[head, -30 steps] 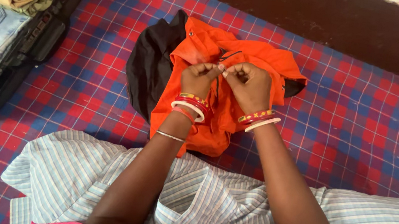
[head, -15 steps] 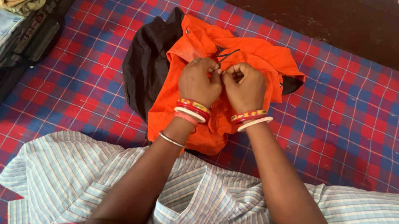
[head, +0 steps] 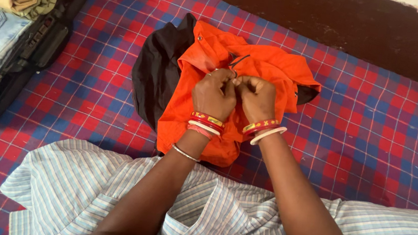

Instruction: The person buttons an orange shirt while it lies flat on a patterned surface, handling each button from the top down.

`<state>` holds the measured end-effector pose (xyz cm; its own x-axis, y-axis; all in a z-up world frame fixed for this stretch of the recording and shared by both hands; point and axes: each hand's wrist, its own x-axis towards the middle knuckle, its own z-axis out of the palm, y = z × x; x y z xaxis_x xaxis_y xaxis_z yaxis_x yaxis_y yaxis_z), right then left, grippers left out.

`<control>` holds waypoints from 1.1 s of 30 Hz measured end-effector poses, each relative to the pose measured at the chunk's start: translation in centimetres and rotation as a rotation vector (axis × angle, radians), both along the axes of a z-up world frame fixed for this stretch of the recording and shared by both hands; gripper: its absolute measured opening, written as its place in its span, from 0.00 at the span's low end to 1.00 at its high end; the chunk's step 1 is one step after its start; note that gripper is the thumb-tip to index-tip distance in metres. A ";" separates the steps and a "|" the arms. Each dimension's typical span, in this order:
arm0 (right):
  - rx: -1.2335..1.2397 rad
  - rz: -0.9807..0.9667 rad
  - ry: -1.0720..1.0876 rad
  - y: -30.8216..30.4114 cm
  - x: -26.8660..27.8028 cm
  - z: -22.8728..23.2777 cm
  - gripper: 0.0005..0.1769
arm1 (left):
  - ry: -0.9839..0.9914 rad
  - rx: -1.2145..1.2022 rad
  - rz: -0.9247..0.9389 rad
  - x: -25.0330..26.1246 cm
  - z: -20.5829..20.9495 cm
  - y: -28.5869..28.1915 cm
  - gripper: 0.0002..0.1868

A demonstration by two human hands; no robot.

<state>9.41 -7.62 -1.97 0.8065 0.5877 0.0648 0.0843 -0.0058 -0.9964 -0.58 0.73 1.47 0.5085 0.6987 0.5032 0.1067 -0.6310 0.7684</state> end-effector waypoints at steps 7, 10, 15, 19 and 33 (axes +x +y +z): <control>0.226 0.039 0.298 -0.1 1.5 -3.2 0.08 | -0.105 -0.223 -0.135 0.1 -0.8 0.0 0.07; 0.257 0.012 0.343 0.3 2.3 -4.9 0.11 | -0.079 -0.577 -0.284 0.4 -0.9 -0.5 0.11; 0.195 -0.190 0.239 -0.8 3.6 -6.7 0.17 | 0.076 0.015 -0.071 -1.5 -1.3 -0.7 0.30; 0.270 -0.283 0.208 -2.6 5.1 -5.5 0.14 | 0.441 0.148 -0.104 -2.3 -5.2 0.4 0.38; -0.932 0.807 -0.459 -13.3 -0.4 9.3 0.11 | 0.759 -0.385 -1.344 -5.7 -1.7 -2.9 0.19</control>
